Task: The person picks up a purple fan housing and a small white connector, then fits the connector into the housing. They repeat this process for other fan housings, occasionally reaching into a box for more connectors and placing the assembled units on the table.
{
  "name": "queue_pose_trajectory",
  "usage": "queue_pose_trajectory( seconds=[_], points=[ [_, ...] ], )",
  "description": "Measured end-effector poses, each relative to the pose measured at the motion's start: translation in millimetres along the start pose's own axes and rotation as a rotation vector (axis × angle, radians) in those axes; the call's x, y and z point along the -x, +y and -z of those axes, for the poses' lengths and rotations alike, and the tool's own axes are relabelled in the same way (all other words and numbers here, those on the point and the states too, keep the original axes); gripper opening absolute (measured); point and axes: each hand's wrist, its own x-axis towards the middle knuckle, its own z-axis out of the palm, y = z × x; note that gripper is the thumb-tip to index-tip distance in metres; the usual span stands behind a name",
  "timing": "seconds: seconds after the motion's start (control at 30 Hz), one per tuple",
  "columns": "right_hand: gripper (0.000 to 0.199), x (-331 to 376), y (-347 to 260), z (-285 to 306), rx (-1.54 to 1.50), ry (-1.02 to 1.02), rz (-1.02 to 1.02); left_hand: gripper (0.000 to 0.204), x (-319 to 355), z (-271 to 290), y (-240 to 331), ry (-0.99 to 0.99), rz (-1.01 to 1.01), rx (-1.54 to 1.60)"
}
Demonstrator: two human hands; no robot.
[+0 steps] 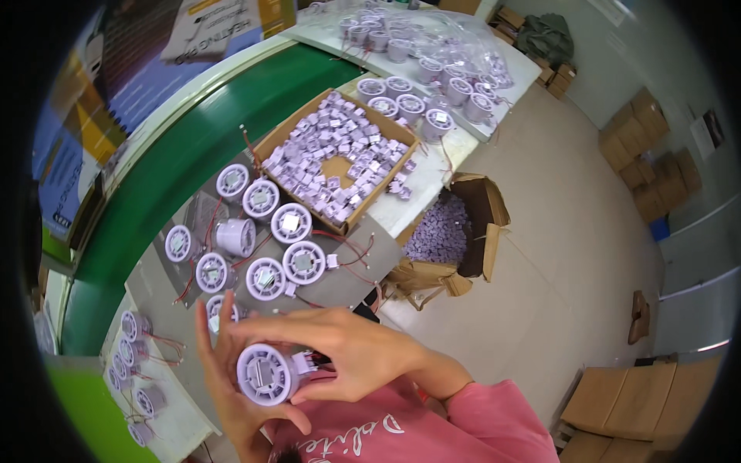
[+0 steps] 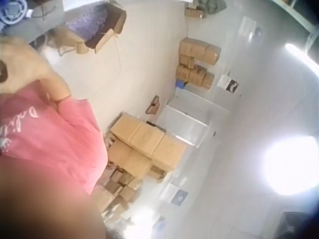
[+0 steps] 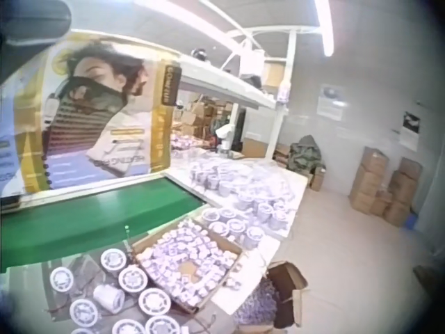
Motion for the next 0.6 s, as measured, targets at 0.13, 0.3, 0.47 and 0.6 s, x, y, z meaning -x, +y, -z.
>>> queue_pose_trajectory(
  seconds=[0.13,0.3,0.47,0.6],
  points=[
    [0.089,44,7,71,0.118,0.481,-0.003,0.157,-13,15,7,0.05,-0.142,-0.372],
    [0.082,52,69,199,0.311,1.198,-0.127,0.107,-10,58,-5,0.222,0.014,-0.451],
    [0.075,57,166,281,0.761,1.374,-0.228,0.042,-14,84,-10,0.374,-0.107,-0.662],
    [0.061,40,211,291,0.966,1.372,-0.201,0.01,-13,98,12,0.514,-0.123,-0.947]
  ],
)
